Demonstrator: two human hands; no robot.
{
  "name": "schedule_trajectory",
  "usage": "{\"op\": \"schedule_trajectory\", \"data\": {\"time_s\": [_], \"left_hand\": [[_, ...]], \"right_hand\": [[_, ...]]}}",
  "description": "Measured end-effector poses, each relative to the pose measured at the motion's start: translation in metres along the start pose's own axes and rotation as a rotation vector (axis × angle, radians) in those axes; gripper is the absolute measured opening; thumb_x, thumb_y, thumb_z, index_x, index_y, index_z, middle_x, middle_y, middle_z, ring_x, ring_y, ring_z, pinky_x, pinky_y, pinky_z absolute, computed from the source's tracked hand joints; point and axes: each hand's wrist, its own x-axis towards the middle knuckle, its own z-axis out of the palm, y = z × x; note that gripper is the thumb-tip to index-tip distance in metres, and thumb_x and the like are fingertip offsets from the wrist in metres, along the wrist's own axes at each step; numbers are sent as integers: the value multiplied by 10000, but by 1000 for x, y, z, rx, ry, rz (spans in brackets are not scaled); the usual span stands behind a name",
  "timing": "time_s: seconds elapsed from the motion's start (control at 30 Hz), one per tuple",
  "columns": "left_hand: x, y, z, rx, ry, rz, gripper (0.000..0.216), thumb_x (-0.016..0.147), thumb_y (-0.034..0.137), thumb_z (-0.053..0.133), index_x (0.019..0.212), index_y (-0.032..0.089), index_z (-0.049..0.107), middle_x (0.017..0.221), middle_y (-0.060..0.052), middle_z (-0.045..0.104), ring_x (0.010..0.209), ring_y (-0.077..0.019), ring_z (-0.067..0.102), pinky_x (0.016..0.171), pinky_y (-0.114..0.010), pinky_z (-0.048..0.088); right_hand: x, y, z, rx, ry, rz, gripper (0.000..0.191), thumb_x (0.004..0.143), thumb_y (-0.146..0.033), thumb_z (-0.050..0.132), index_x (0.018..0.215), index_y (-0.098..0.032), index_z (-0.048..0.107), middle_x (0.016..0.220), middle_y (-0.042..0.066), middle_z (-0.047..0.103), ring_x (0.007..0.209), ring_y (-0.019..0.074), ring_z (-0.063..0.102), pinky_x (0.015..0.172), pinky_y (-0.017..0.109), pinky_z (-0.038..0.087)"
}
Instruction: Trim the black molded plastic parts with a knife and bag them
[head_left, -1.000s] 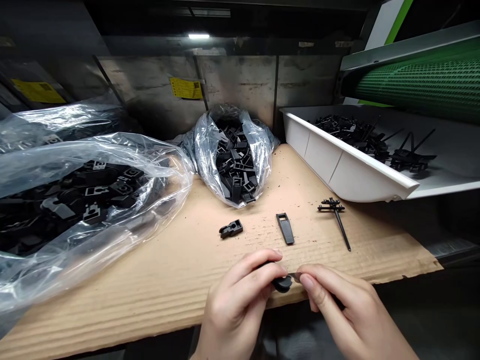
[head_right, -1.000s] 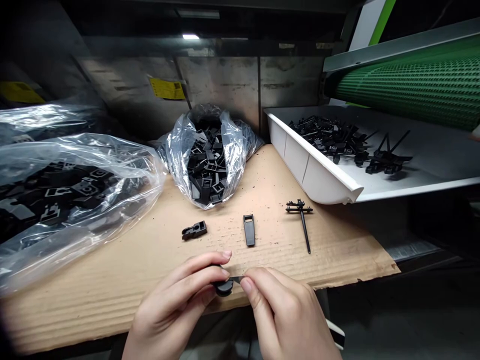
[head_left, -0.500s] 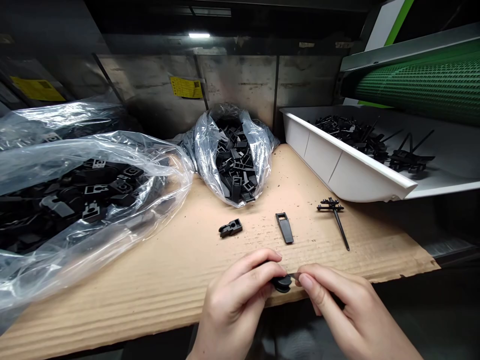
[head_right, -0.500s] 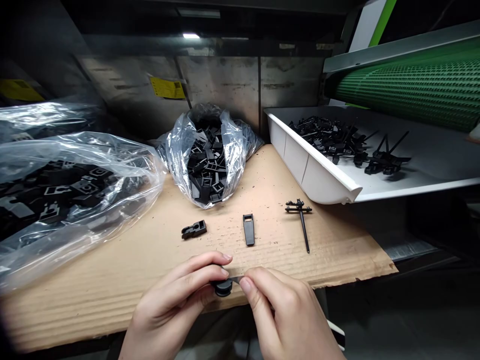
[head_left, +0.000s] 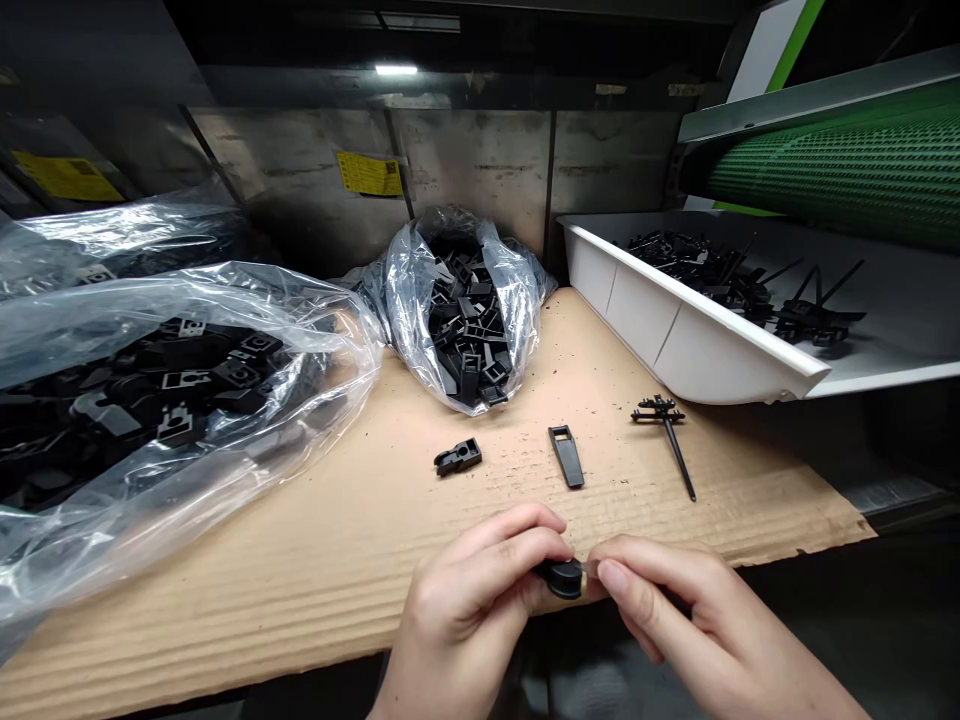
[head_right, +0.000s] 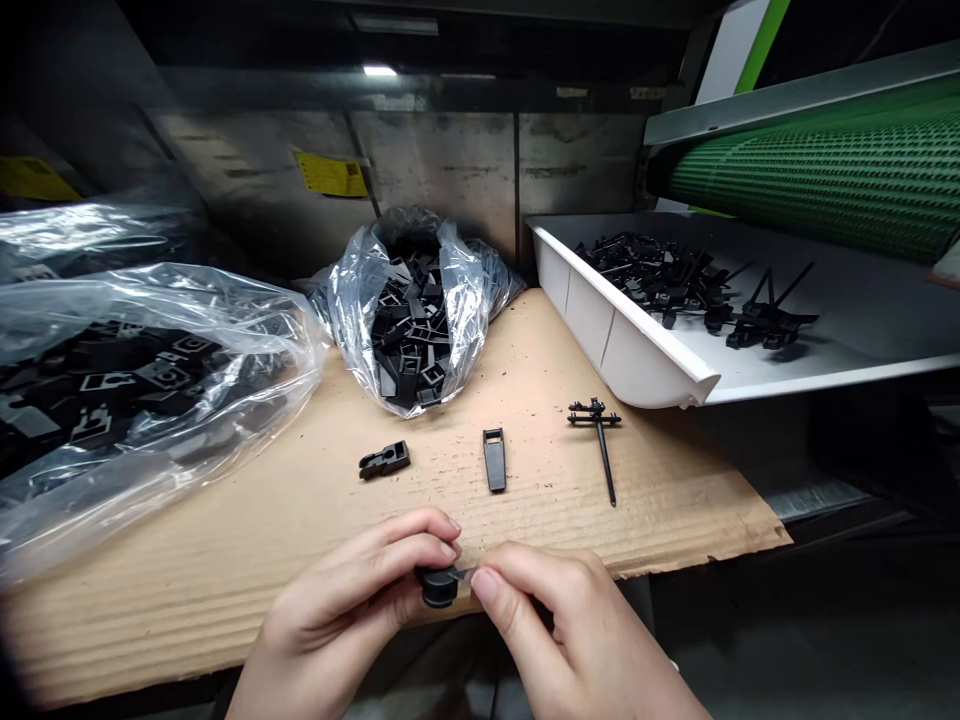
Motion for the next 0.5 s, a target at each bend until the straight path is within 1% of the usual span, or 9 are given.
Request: {"op": "schedule_trajectory", "data": {"time_s": [0.1,0.17,0.3,0.4,0.43,0.5], "left_hand": [[2,2,-3,-62,-59,-56,265,772,33,640,840,269,739,936,18,712,870,-150,668,786,-144,484],[3,2,-4,-84,-86,-68,251,780,41,638,834,264,741,923,14,709,849,-148,668,775,-148,485],[5,1,-4,-101,-113,-65,274,784,23,624,847,264,738,917,18,701,830,-141,666,764,-146,481],[5,1,-4,-108,-136,-77,262,784,33,632,837,268,738,904,27,698,816,-130,666,759,-133,479],[4,0,-4,-103,-136,-76,267,781,33,636,843,272,739,905,31,700,817,-128,666,760,-130,479],[3,-1,-3,-68,-95,-61,311,775,15,625,884,283,737,943,33,706,864,-132,663,785,-132,478]], "right_hand": [[1,-1,-2,103,-64,24,315,924,-322,388,652,-213,505,542,-55,401,500,93,418,466,171,362],[2,-1,-3,157,-93,60,314,921,-346,397,665,-215,523,538,-55,382,504,98,396,475,191,335],[1,-1,-5,248,-133,207,337,904,-433,416,705,-203,561,522,-56,358,505,102,351,475,222,279],[0,-1,-7,324,-166,270,360,896,-464,424,693,-195,550,510,-62,351,497,93,327,468,216,259],[-1,-1,-7,343,-176,277,366,892,-472,430,687,-195,552,506,-63,346,491,90,320,462,212,254],[-4,-3,-8,383,-209,306,374,863,-505,470,690,-198,594,519,-59,377,484,84,331,451,198,265]]}}
